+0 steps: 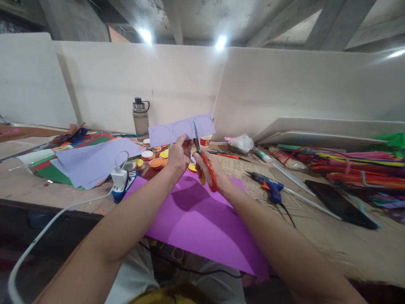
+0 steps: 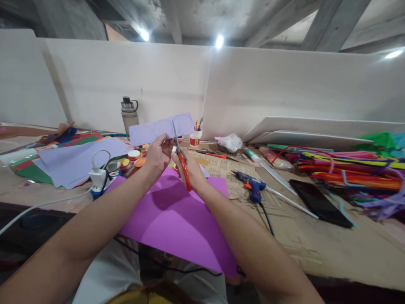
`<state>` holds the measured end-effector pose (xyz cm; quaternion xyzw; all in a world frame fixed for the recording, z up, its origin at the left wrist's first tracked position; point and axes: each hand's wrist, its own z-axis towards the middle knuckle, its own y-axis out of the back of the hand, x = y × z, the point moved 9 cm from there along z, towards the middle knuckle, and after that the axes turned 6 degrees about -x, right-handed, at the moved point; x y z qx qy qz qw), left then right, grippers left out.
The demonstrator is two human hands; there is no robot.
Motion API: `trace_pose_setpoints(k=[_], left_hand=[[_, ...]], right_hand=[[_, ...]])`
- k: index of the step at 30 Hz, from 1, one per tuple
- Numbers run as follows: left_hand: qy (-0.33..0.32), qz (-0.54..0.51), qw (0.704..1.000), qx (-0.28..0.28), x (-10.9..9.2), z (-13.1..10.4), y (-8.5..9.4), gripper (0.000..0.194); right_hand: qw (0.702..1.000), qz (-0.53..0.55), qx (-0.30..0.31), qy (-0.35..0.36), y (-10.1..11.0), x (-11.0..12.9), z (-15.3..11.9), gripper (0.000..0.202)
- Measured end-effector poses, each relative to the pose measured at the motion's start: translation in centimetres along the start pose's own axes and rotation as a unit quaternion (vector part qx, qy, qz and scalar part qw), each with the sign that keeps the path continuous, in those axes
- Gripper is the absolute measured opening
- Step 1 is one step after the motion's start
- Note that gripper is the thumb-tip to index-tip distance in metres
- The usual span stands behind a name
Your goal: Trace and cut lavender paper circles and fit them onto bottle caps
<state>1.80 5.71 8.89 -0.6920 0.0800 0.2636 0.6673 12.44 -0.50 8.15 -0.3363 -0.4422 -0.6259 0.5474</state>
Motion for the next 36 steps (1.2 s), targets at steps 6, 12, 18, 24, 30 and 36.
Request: trace_pose_setpoints(k=[6, 12, 18, 24, 30, 36], left_hand=[[0.01, 0.008, 1.0, 0.02, 0.28, 0.1, -0.09, 0.019], [0.002, 0.013, 0.999, 0.036, 0.19, -0.07, -0.31, 0.016], [0.006, 0.013, 0.999, 0.037, 0.28, -0.21, -0.44, 0.017], [0.001, 0.014, 0.999, 0.038, 0.27, -0.15, -0.36, 0.016], [-0.007, 0.01, 0.999, 0.038, 0.22, 0.0, -0.22, 0.016], [-0.005, 0.02, 0.999, 0.038, 0.39, -0.01, -0.15, 0.016]], right_hand=[[1.0, -0.003, 0.005, 0.008, 0.11, 0.34, -0.23, 0.042], [1.0, 0.01, 0.0, -0.006, 0.11, 0.23, -0.26, 0.042], [1.0, -0.007, -0.002, 0.008, 0.26, 0.15, -0.16, 0.043], [1.0, -0.002, -0.002, -0.003, 0.18, 0.18, -0.23, 0.042], [1.0, 0.012, 0.002, -0.012, 0.06, 0.27, -0.34, 0.041], [1.0, 0.017, -0.001, -0.01, 0.05, 0.22, -0.32, 0.042]])
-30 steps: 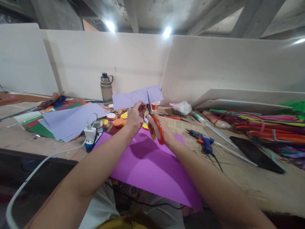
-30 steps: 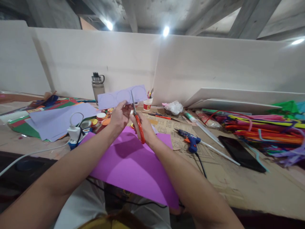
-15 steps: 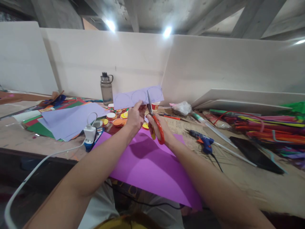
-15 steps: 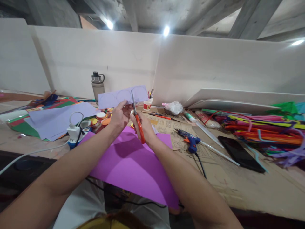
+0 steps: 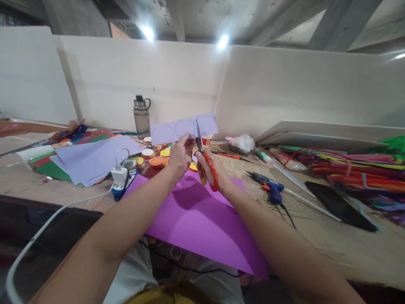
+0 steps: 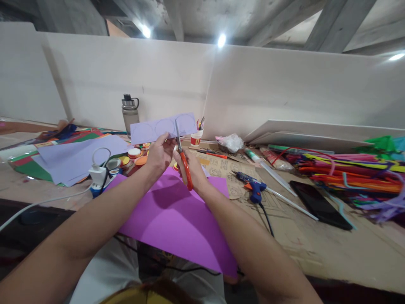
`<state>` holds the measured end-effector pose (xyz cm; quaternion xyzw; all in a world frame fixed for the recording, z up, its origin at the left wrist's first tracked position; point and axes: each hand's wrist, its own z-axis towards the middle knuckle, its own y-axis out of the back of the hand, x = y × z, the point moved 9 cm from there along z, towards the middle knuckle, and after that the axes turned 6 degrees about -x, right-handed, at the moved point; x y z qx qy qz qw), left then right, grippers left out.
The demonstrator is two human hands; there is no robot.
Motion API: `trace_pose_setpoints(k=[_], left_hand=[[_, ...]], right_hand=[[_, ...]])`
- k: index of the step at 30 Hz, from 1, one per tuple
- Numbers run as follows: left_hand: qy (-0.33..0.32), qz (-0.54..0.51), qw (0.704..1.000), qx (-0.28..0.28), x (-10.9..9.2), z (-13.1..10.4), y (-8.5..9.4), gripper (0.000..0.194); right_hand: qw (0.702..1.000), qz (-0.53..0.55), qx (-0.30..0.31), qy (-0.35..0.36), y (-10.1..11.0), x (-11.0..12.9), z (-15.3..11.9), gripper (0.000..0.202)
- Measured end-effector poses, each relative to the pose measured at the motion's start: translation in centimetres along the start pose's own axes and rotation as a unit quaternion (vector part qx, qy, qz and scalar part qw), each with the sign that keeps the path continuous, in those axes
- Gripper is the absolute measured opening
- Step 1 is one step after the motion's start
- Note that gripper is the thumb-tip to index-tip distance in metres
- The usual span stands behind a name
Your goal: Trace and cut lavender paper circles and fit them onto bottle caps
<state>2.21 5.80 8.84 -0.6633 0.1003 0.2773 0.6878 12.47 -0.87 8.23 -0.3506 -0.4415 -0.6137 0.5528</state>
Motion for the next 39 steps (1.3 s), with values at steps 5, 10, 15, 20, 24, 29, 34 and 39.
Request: trace_pose_setpoints(k=[5, 10, 15, 20, 24, 29, 34, 39], left_hand=[[-0.005, -0.003, 1.0, -0.003, -0.1, -0.2, 0.0, 0.017], [-0.006, 0.0, 1.0, 0.004, -0.1, -0.2, -0.1, 0.019], [-0.009, -0.001, 1.0, 0.009, 0.0, -0.1, 0.0, 0.016], [-0.012, -0.013, 1.0, 0.013, -0.1, 0.0, -0.1, 0.015], [-0.006, -0.008, 1.0, 0.002, 0.0, -0.1, 0.0, 0.014], [0.0, -0.008, 1.0, -0.002, 0.0, -0.1, 0.0, 0.014], [-0.001, -0.012, 1.0, -0.004, 0.0, -0.1, -0.1, 0.018], [-0.004, -0.008, 1.0, -0.004, -0.2, -0.4, -0.3, 0.018]], right_hand=[[1.0, -0.01, 0.0, 0.004, 0.0, -0.1, 0.1, 0.043], [1.0, -0.005, 0.004, 0.002, -0.1, -0.2, 0.1, 0.041], [1.0, -0.019, 0.004, 0.015, 0.1, -0.1, 0.1, 0.041], [0.999, -0.029, -0.007, 0.019, 0.4, -0.2, 0.2, 0.043], [0.999, -0.037, -0.012, 0.015, 0.5, -0.1, 0.2, 0.044], [0.999, -0.029, -0.025, -0.001, 0.6, 0.0, 0.0, 0.042], [0.999, -0.021, -0.029, -0.012, 0.6, -0.7, 0.3, 0.041], [0.999, -0.018, -0.027, -0.017, 0.7, -1.3, 0.5, 0.043]])
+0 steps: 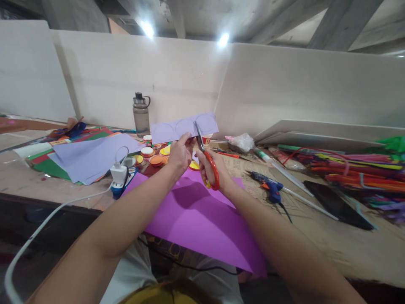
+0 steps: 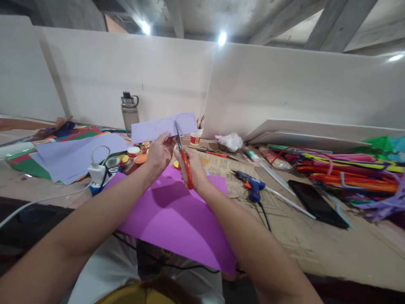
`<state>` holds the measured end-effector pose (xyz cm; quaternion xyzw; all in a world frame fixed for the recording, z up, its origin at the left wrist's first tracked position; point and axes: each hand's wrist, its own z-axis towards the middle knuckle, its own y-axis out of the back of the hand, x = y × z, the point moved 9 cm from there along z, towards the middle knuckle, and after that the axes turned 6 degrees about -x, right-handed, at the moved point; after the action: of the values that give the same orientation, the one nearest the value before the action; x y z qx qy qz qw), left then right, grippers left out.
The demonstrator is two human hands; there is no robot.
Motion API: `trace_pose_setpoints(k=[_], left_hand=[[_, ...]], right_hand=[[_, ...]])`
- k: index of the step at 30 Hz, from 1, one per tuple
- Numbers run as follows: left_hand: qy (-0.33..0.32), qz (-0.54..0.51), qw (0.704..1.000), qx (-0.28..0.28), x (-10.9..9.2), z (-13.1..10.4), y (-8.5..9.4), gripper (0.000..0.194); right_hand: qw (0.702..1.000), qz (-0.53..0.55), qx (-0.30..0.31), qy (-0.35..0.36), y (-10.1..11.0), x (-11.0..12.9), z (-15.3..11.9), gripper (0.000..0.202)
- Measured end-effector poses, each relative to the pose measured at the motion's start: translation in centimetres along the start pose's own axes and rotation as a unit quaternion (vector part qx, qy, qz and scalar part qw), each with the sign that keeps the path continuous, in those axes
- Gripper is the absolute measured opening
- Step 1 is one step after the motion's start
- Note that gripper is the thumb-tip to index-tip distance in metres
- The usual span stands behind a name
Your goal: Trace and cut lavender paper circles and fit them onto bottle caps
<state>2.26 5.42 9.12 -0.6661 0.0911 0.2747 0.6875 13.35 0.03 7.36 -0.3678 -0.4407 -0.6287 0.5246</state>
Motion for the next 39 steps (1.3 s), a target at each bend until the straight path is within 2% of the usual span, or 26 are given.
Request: trace_pose_setpoints(k=[9, 13, 18, 29, 39], left_hand=[[0.025, 0.033, 0.999, -0.002, 0.6, -0.4, 0.0, 0.028], [0.048, 0.065, 0.997, 0.021, 1.5, -1.2, -0.4, 0.033], [0.044, 0.071, 0.996, 0.036, 1.8, -1.3, -0.5, 0.03], [0.046, 0.057, 0.997, 0.033, 1.8, -0.9, -0.2, 0.029], [0.051, 0.075, 0.995, 0.029, 2.9, -0.8, 0.6, 0.026]], right_hand=[[1.0, 0.012, -0.012, -0.02, -0.1, 0.2, -0.2, 0.041], [1.0, -0.014, -0.025, 0.005, 0.4, 1.0, -0.1, 0.042], [0.999, -0.025, -0.027, 0.022, 0.8, 1.2, 0.0, 0.043], [0.999, 0.017, -0.027, -0.015, 0.8, 0.4, 0.2, 0.04], [0.999, -0.002, -0.022, -0.049, 1.0, 0.2, 0.7, 0.033]])
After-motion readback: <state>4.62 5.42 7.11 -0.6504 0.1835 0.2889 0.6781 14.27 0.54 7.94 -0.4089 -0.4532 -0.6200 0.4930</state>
